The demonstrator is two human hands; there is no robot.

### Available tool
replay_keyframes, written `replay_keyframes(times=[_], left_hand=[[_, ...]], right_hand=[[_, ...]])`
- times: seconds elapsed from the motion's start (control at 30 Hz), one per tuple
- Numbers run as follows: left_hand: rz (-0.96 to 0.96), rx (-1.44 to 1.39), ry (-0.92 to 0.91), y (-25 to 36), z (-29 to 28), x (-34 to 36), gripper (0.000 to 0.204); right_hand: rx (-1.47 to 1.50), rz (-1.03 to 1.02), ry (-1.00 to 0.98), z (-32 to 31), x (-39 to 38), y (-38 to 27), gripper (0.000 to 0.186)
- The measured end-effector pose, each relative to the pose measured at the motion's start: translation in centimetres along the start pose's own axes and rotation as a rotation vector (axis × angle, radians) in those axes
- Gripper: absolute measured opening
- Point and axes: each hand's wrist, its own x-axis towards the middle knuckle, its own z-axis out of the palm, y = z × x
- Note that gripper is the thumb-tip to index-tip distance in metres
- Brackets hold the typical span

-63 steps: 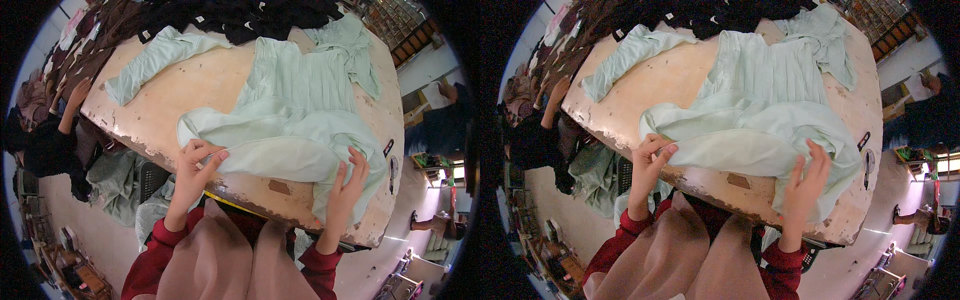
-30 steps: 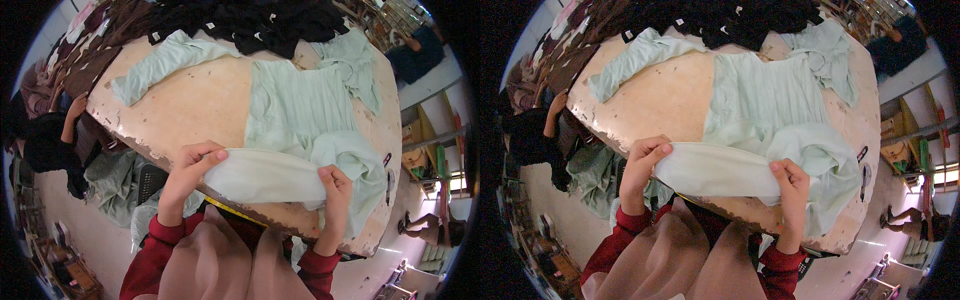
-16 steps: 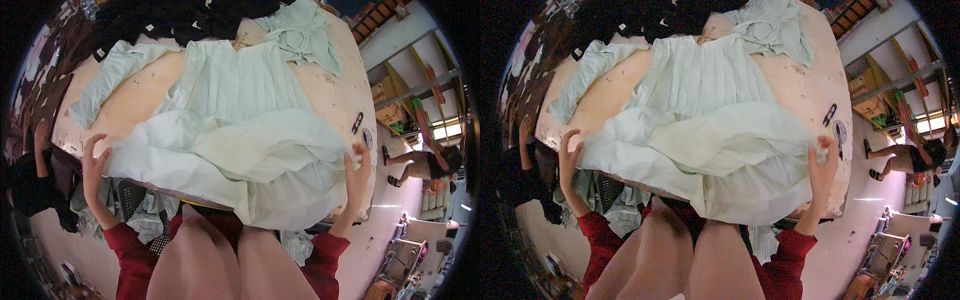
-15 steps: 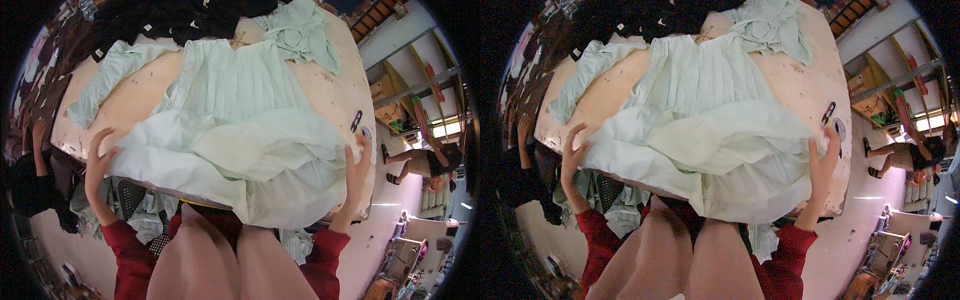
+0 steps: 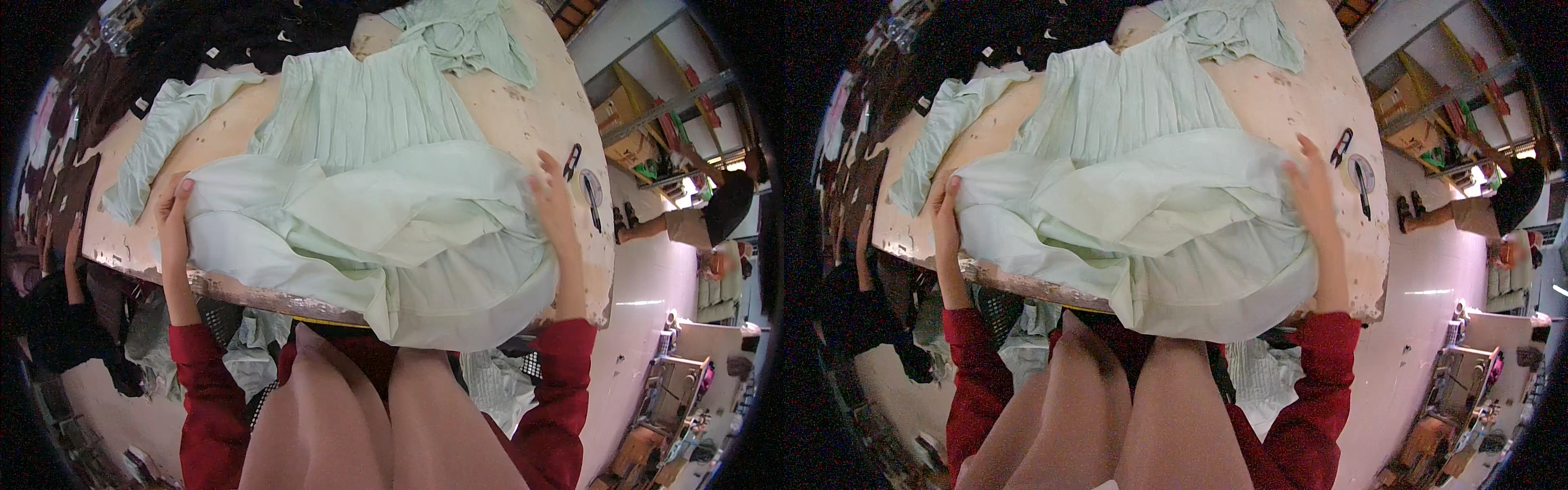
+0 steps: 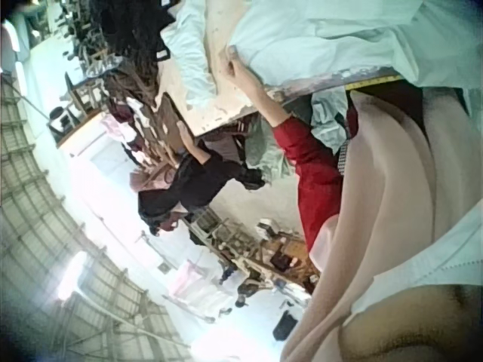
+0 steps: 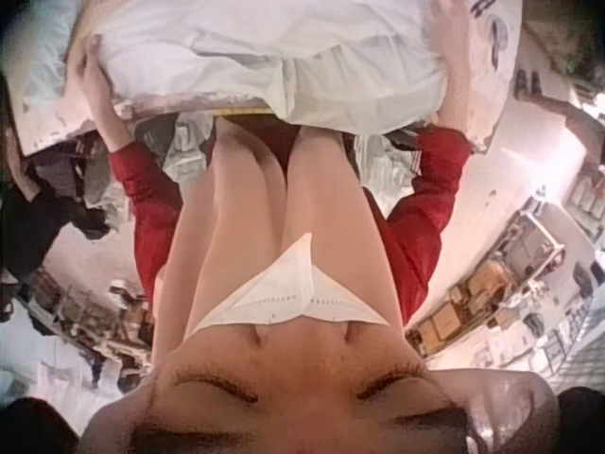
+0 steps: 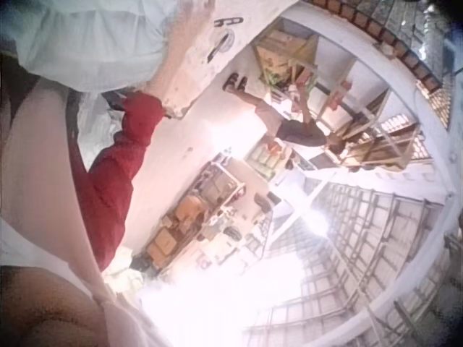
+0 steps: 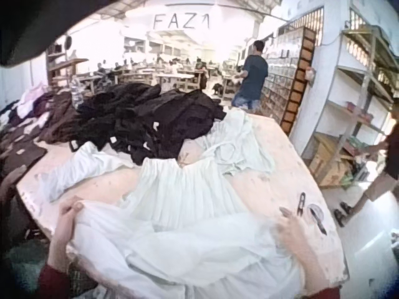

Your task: The person measures a light green garment on a table using a measuring tape, marks it with a black marker, and repeatedly folds and unfolds it to check dimensions. The person handles the garment by hand and uses a measuring tape and marker throughout.

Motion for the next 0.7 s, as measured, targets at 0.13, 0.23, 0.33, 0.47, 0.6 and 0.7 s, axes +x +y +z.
replay_keyframes(times=[0.13,0.23,0.33,0.47,0.6,0.7], left_hand=[[-0.087,-0.251,0.113,1.2,1.2,-0.1,0.028],[-0.06,-0.288,0.233,1.2,0.8,0.6,0.03],[-0.068,-0.502,0.281,0.5,-3.0,0.2,0.032],[-0.142,-0.417,-0.307,-3.6,-13.3,-4.2,0.038],[-0.433,0.415,-1.082,7.0,-9.2,-5.4,0.041],[-0.328,0.286,-0.895,7.4,-10.2,-5.2,0.026]], right_hand=[[-0.249,-0.24,-0.055,3.8,-0.1,0.0,0.028],[-0.103,-0.052,0.062,2.2,0.7,2.2,0.026],[-0.053,-0.07,0.411,-4.2,1.0,2.4,0.026],[0.533,0.379,0.003,-15.0,-8.7,0.8,0.022],[0.275,0.339,-1.285,-17.4,-8.8,-5.2,0.018],[0.26,0.14,-1.081,-17.5,-7.8,-6.4,0.021]])
